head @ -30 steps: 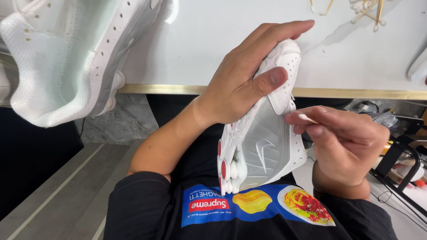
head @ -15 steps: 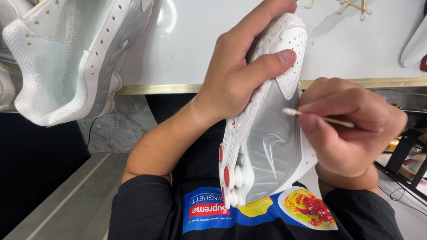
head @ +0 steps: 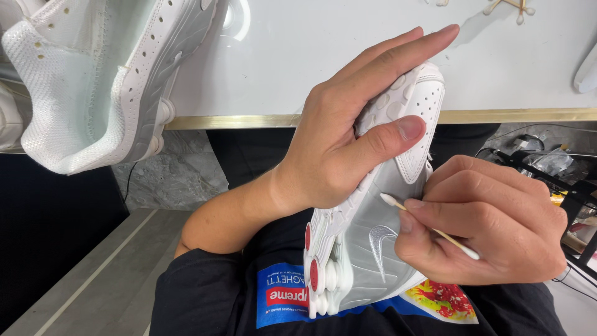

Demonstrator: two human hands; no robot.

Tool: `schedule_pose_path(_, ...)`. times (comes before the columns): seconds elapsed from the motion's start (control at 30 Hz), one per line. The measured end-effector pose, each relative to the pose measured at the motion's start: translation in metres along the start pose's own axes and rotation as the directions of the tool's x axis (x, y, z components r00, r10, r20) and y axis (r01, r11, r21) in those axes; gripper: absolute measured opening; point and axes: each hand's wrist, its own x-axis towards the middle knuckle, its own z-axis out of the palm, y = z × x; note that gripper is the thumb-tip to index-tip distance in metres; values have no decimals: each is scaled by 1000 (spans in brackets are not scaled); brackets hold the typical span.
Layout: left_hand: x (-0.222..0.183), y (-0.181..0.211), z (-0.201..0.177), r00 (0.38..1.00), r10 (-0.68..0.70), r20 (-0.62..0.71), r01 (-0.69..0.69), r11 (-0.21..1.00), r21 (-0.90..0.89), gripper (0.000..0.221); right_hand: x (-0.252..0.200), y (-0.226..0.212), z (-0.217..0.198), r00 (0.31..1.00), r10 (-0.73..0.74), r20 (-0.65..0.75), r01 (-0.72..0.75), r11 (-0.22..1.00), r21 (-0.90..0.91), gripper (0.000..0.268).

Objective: The person uses a cotton swab to apply a liquid from a bottle to the soles and sides of a white sneaker, specifically cleaning around the red circular accents and seams.

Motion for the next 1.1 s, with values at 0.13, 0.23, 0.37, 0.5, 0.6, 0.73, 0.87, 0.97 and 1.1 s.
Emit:
schedule_pose_path(0.13, -1, 3, -1, 1000, 14, -25, -14, 999, 30, 52, 3, -7, 0, 999, 33, 15, -33, 998, -51, 17)
schedule_pose_path(0.23, -2, 2, -1, 999, 21, -43, -19, 999, 49, 51, 4, -10, 2, 999, 33, 13, -32, 995, -91, 17)
schedule_pose_path(0.37, -5, 3, -2, 999, 19, -48, -16, 998, 59, 50, 4, -13, 4, 999, 34, 5, -33, 993, -113, 17)
schedule_pose_path(0.5, -5, 5, -3, 999, 27, -47, -24, 998, 65, 49, 4, -15, 5, 999, 35, 2, -34, 989, -144, 15)
schedule_pose_path(0.6, -5, 6, -2, 998, 30, -48, -27, 998, 63, 49, 5, -13, 6, 1000, 23, -15, -25, 992, -127, 16)
schedule_pose_path(0.73, -5, 7, -3, 999, 27, -47, -24, 998, 62, 48, 6, -14, 3, 999, 40, 21, -38, 994, -101, 16)
schedule_pose_path(0.87, -7, 7, -1, 998, 21, -56, -17, 998, 58, 47, 6, -16, 5, 998, 56, 7, -55, 994, -98, 16)
schedule_pose_path(0.97, -6, 8, -1, 998, 32, -60, -28, 998, 63, 46, 8, -14, 4, 998, 55, 10, -54, 995, -88, 15)
schedule_pose_path(1.1, -6, 8, 0, 998, 17, -57, -13, 998, 68, 48, 9, -17, 4, 998, 67, 4, -66, 993, -102, 15)
